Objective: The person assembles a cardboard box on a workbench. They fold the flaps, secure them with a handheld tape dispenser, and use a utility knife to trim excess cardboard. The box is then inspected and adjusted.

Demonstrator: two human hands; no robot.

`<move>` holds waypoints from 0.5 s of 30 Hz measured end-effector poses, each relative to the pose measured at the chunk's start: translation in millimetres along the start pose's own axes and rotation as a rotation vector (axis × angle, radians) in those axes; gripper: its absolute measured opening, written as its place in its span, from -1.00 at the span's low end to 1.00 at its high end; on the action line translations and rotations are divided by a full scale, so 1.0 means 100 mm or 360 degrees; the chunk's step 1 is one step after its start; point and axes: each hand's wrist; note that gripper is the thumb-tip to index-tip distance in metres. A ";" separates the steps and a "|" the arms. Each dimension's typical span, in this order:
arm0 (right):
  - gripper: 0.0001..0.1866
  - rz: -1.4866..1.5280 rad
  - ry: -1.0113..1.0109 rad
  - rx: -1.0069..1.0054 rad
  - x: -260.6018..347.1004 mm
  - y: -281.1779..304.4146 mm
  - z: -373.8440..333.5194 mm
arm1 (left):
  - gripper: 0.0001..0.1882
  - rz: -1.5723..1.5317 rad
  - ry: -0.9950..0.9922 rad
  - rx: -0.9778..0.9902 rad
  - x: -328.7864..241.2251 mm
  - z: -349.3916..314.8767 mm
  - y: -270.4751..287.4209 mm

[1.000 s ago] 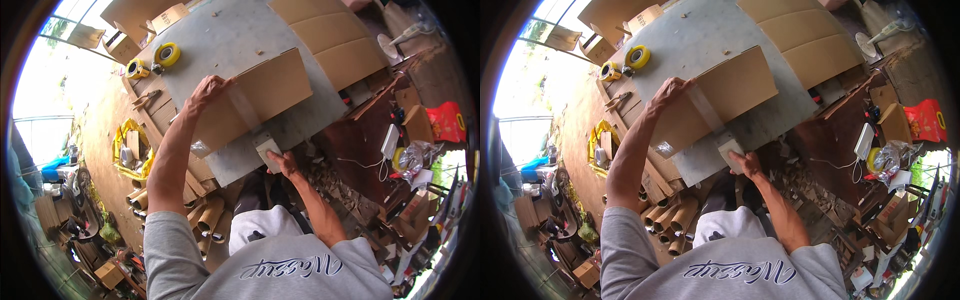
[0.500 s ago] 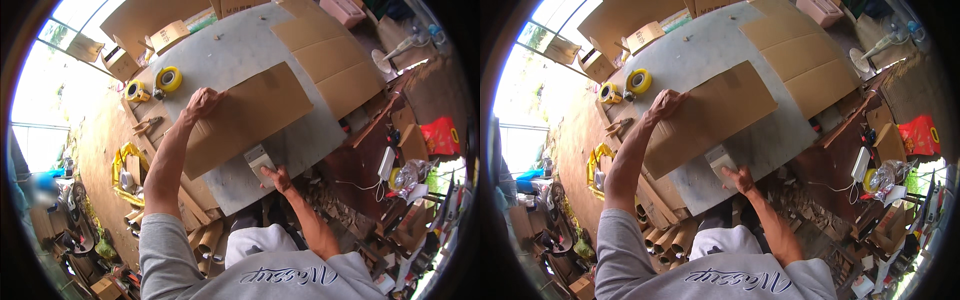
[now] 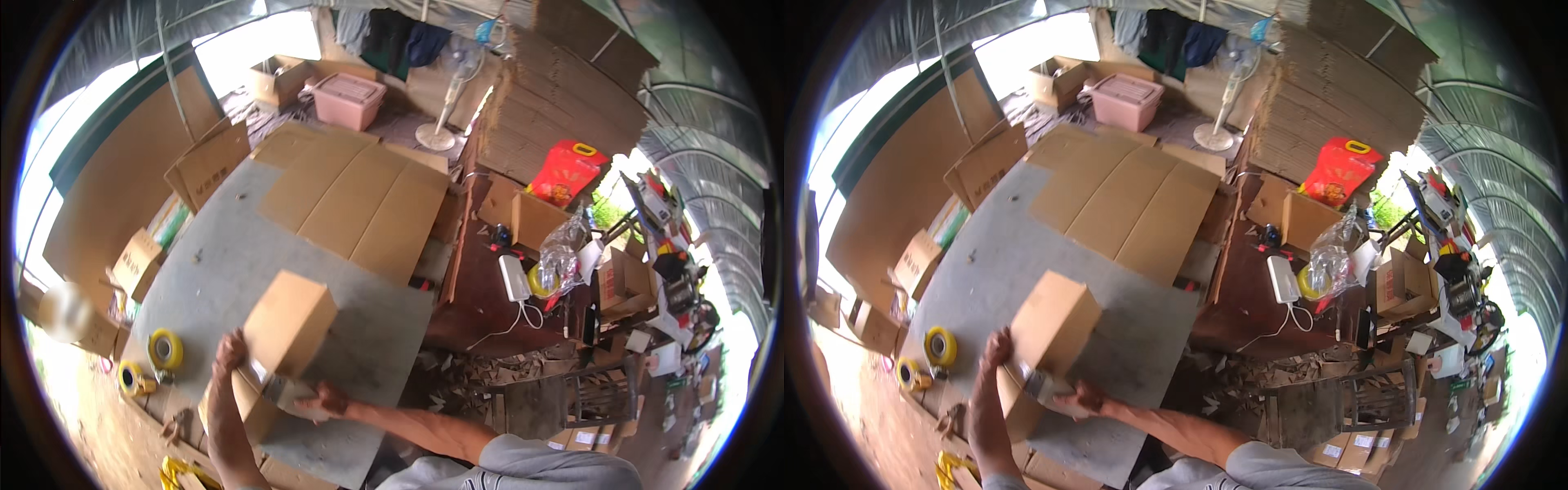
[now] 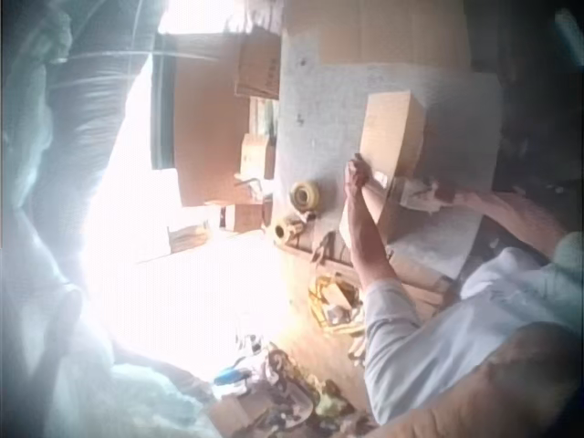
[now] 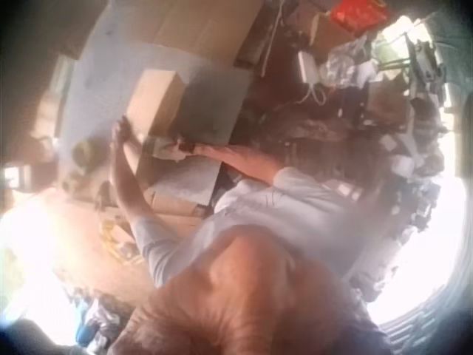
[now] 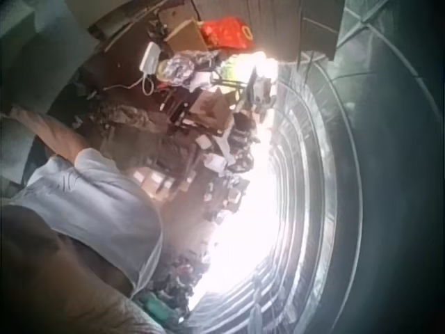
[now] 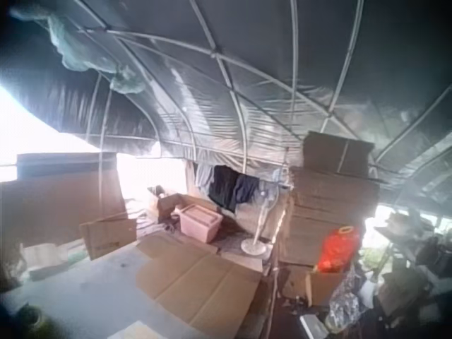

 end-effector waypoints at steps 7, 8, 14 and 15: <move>-0.52 0.0041 -0.0028 -0.0021 -0.74 0.18 -0.64 | -0.73 0.0496 -0.0366 -0.0301 -1.14 -0.48 -0.70; -0.52 0.0061 -0.0083 -0.0075 -0.89 0.26 -0.72 | -0.79 -0.0070 -0.0066 -0.0200 -1.42 -0.39 -0.54; -0.48 0.0041 -0.0117 -0.0180 -1.00 0.52 -0.78 | -0.74 -0.0851 0.0848 -0.0039 -2.28 0.13 1.08; -0.51 -0.0128 -0.0192 -0.0169 -1.01 0.52 -0.70 | -0.79 -0.0697 0.0858 -0.0088 -2.32 0.01 1.02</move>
Point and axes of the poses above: each hand's wrist, its own z-axis towards the middle knuckle, its own y-axis out of the back of the hand, x = y × z, and after that the axes turned 11 degrees about -y, right-handed
